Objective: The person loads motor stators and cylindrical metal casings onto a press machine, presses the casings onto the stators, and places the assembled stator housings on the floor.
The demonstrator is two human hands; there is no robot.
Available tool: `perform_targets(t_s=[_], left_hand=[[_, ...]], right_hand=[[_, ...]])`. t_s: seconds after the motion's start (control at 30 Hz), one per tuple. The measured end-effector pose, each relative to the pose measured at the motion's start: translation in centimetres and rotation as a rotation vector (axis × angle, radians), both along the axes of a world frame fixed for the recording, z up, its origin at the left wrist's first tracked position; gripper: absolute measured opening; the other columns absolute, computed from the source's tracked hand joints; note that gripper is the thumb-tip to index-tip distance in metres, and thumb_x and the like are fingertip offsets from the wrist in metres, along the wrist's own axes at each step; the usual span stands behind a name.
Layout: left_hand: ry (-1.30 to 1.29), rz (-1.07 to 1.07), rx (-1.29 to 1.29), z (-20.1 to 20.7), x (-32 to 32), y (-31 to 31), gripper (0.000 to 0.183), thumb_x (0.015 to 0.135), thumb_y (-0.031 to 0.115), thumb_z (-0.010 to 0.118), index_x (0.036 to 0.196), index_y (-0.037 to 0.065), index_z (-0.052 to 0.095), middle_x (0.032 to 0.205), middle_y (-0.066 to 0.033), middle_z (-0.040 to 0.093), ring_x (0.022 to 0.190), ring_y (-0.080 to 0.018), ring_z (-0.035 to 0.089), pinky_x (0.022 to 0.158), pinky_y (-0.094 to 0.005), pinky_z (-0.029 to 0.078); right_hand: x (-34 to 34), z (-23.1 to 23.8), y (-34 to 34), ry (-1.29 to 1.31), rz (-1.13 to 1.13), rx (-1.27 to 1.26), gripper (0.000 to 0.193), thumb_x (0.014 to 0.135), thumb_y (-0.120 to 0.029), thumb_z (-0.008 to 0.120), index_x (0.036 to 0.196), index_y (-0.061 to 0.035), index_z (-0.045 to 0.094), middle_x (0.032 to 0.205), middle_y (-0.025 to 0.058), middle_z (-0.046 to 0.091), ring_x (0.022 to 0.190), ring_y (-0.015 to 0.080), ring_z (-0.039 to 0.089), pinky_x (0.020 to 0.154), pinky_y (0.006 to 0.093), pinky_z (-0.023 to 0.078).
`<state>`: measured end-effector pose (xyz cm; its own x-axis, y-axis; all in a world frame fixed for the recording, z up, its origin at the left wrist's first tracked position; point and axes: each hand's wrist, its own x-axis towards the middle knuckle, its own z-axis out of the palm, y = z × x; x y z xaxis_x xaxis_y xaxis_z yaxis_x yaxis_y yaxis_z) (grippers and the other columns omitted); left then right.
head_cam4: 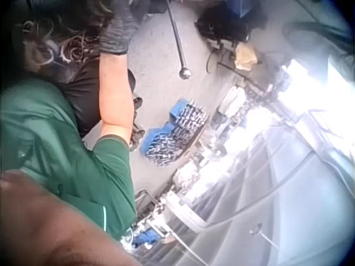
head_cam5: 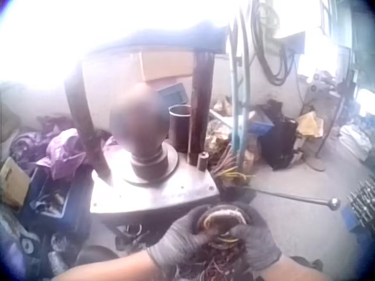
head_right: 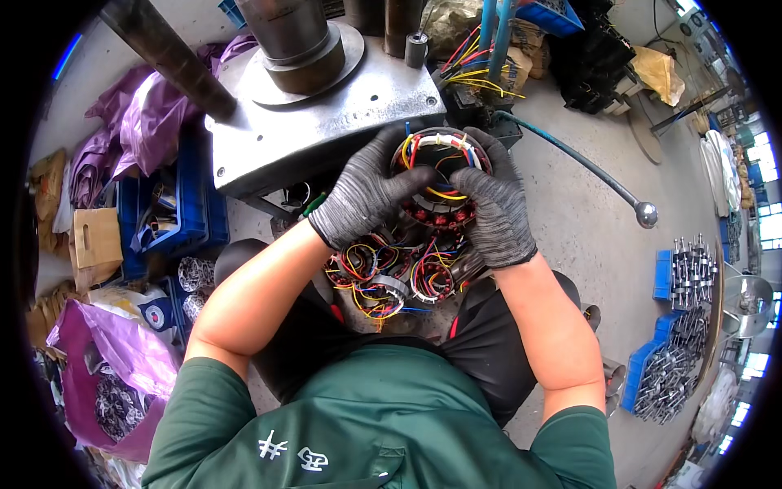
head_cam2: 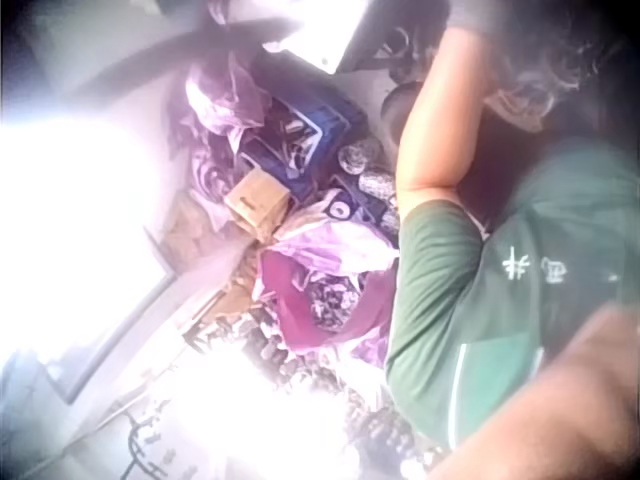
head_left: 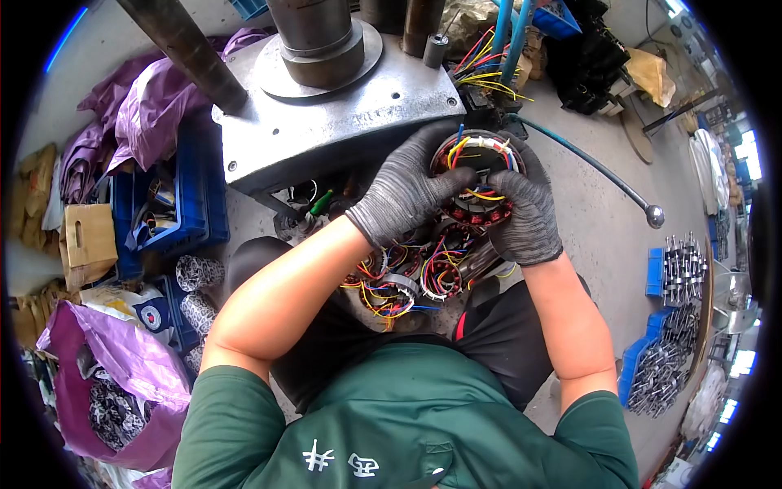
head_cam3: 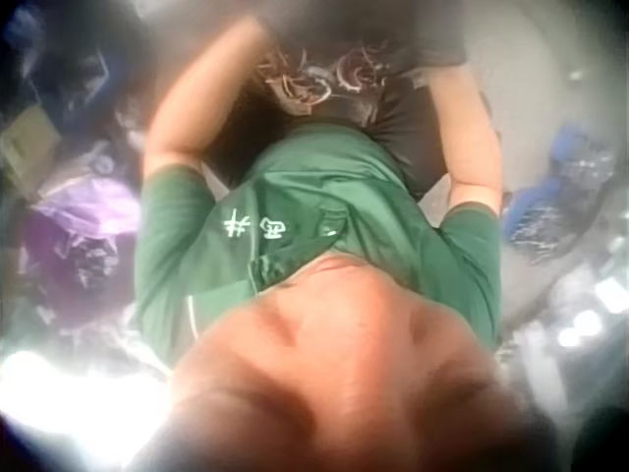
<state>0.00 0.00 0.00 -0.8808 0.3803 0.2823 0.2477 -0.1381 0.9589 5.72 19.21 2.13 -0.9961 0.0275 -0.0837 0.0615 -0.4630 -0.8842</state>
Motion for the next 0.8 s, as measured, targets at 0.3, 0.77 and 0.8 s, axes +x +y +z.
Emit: perform_targets(t_s=[0.3,0.77,0.8], left_hand=[[-0.147,0.071,-0.297,0.2,0.2,-0.5,0.044,0.093,0.012,0.074,0.131,-0.001,0.058,0.116,-0.0124,0.071,0.108,-0.0157,0.066,0.097,-0.0333,0.055],[-0.109,0.223,-0.225,0.3,1.0,0.3,0.058,0.084,0.024,0.081,0.129,-0.001,0.054,0.117,-0.0237,0.070,0.112,-0.0352,0.070,0.097,-0.0411,0.055],[-0.085,0.213,-0.285,1.4,1.5,0.1,0.063,0.082,0.025,0.083,0.130,-0.002,0.054,0.118,-0.0238,0.070,0.112,-0.0351,0.070,0.096,-0.0410,0.055]], right_hand=[[-0.2,1.5,-0.1,0.110,0.021,0.321,0.085,0.090,-0.039,0.076,0.155,-0.0012,0.037,0.142,0.0146,0.058,0.131,0.0260,0.055,0.114,0.0416,0.045],[-1.6,-3.3,-1.5,-0.006,-0.119,0.458,0.054,0.095,-0.018,0.077,0.141,-0.0021,0.052,0.125,0.0110,0.067,0.112,0.0180,0.065,0.098,0.0325,0.054],[-2.3,-4.0,-1.5,-0.004,-0.180,0.525,0.049,0.093,-0.013,0.077,0.136,-0.0017,0.057,0.118,0.0110,0.070,0.107,0.0191,0.067,0.095,0.0327,0.055]])
